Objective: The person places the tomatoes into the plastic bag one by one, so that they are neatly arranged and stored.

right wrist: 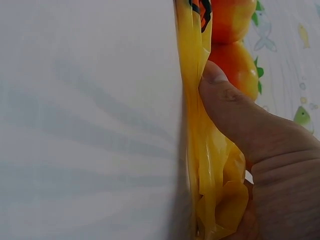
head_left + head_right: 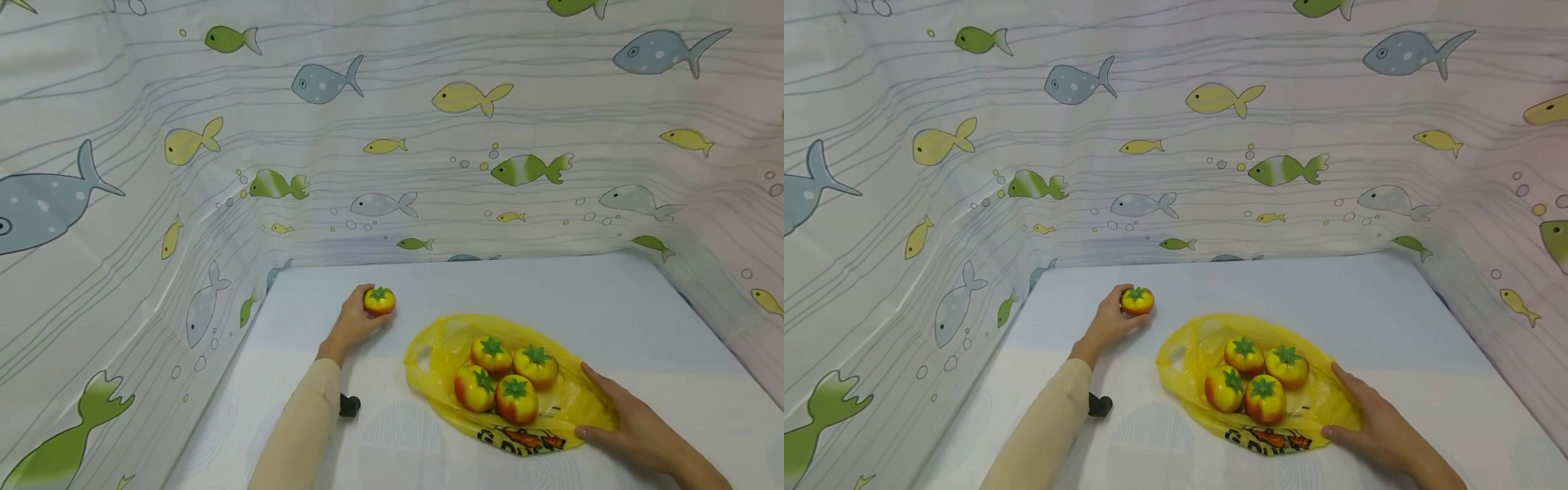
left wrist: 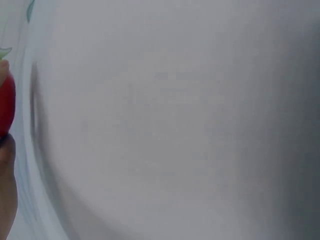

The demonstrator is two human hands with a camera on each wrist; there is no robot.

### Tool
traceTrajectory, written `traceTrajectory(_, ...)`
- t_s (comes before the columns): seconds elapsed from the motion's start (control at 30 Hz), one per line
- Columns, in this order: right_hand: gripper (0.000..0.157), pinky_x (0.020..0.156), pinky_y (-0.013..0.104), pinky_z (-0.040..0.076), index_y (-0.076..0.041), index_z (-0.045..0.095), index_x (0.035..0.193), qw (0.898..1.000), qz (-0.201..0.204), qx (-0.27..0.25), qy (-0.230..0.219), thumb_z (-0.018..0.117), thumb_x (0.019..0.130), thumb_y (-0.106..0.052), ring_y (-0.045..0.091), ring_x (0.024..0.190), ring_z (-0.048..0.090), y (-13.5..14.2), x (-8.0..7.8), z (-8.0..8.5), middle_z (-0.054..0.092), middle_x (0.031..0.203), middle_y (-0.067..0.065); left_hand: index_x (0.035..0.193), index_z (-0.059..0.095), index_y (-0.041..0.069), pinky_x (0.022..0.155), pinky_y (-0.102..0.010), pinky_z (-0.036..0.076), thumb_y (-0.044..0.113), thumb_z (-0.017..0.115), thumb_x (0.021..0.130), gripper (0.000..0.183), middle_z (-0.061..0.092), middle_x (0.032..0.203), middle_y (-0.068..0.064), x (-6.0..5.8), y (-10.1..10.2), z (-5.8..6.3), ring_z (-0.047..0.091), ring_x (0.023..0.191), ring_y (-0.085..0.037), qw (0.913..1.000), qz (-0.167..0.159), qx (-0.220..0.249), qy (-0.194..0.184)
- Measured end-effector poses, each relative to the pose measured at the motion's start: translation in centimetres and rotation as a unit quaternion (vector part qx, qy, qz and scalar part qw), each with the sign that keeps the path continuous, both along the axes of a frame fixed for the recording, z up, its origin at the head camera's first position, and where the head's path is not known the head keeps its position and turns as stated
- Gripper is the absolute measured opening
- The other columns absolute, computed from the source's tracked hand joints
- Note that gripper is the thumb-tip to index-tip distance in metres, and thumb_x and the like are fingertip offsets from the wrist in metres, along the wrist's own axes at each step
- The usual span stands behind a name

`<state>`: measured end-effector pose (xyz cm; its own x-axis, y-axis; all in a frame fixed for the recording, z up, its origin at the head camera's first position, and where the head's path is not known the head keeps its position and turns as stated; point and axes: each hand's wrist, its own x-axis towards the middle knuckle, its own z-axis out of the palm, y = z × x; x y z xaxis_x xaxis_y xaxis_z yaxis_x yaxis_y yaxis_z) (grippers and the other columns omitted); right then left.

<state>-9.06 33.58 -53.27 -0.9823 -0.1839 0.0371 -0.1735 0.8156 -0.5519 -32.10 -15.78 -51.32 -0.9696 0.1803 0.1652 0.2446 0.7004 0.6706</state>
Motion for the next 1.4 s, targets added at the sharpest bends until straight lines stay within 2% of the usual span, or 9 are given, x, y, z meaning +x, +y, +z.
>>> traceTrajectory(0.17, 0.111, 0.101, 0.077, 0.037, -0.004, 0.029, 0.161, 1.0, -0.002, 0.006, -0.004, 0.085, 0.078, -0.052, 0.061, 0.133, 0.041, -0.1, 0.0, 0.0, 0.038, 0.154, 0.035, 0.149, 0.041, 0.012, 0.12, -0.051, 0.036, 0.033, 0.086, 0.085, 0.082, 0.048, 0.151, -0.014, -0.1, 0.7, 0.4, 0.048, 0.138, -0.034, 0.9997, -0.022, 0.0, 0.008)
traceTrajectory(0.47, 0.112, 0.098, 0.078, 0.038, -0.007, 0.026, 0.162, 1.0, -0.007, 0.015, -0.006, 0.085, 0.078, -0.053, 0.061, 0.132, 0.042, 0.1, 0.0, -0.1, 0.038, 0.154, 0.035, 0.151, 0.04, 0.011, 0.117, -0.046, 0.041, 0.034, 0.086, 0.084, 0.084, 0.051, 0.149, -0.011, -0.1, 2.7, 1.9, 0.052, 0.134, -0.028, 0.9979, -0.06, -0.009, 0.024)
traceTrajectory(0.67, 0.112, 0.098, 0.078, 0.039, -0.008, 0.026, 0.163, 1.0, -0.005, 0.014, -0.004, 0.084, 0.079, -0.053, 0.061, 0.132, 0.042, 0.1, 0.0, -0.2, 0.038, 0.154, 0.035, 0.152, 0.04, 0.012, 0.116, -0.044, 0.042, 0.032, 0.087, 0.084, 0.084, 0.051, 0.148, -0.01, 0.2, 3.8, 2.8, 0.054, 0.131, -0.025, 0.9964, -0.081, -0.011, 0.023)
traceTrajectory(0.83, 0.111, 0.098, 0.078, 0.039, -0.007, 0.027, 0.162, 1.0, -0.003, 0.013, -0.004, 0.085, 0.078, -0.053, 0.061, 0.132, 0.042, 0.0, 0.0, -0.1, 0.039, 0.153, 0.035, 0.152, 0.04, 0.013, 0.116, -0.044, 0.042, 0.035, 0.086, 0.084, 0.086, 0.051, 0.149, -0.009, 0.6, 4.5, 3.1, 0.053, 0.131, -0.026, 0.9948, -0.098, -0.015, 0.021)
traceTrajectory(1.07, 0.113, 0.099, 0.078, 0.038, -0.006, 0.026, 0.162, 1.0, -0.006, 0.018, -0.008, 0.084, 0.078, -0.054, 0.061, 0.132, 0.042, -0.1, 0.0, 0.0, 0.038, 0.153, 0.035, 0.152, 0.04, 0.01, 0.113, -0.041, 0.046, 0.036, 0.086, 0.085, 0.086, 0.051, 0.147, -0.008, 1.0, 5.2, 3.2, 0.055, 0.128, -0.023, 0.9908, -0.129, -0.016, 0.039)
traceTrajectory(1.2, 0.113, 0.099, 0.078, 0.038, -0.006, 0.026, 0.162, 1.0, -0.007, 0.019, -0.012, 0.084, 0.078, -0.055, 0.061, 0.132, 0.042, -0.1, 0.0, 0.1, 0.038, 0.154, 0.036, 0.152, 0.039, 0.007, 0.112, -0.039, 0.048, 0.036, 0.085, 0.085, 0.086, 0.051, 0.146, -0.01, 1.4, 5.9, 3.8, 0.056, 0.126, -0.022, 0.987, -0.153, -0.015, 0.049)
traceTrajectory(1.4, 0.112, 0.1, 0.078, 0.037, -0.006, 0.027, 0.162, 1.0, -0.003, 0.014, -0.006, 0.084, 0.079, -0.053, 0.061, 0.132, 0.041, -0.1, -0.1, 0.1, 0.038, 0.154, 0.035, 0.151, 0.038, 0.008, 0.109, -0.037, 0.05, 0.035, 0.084, 0.086, 0.084, 0.05, 0.146, -0.01, 2.1, 6.9, 4.8, 0.057, 0.124, -0.022, 0.9795, -0.187, -0.019, 0.072)
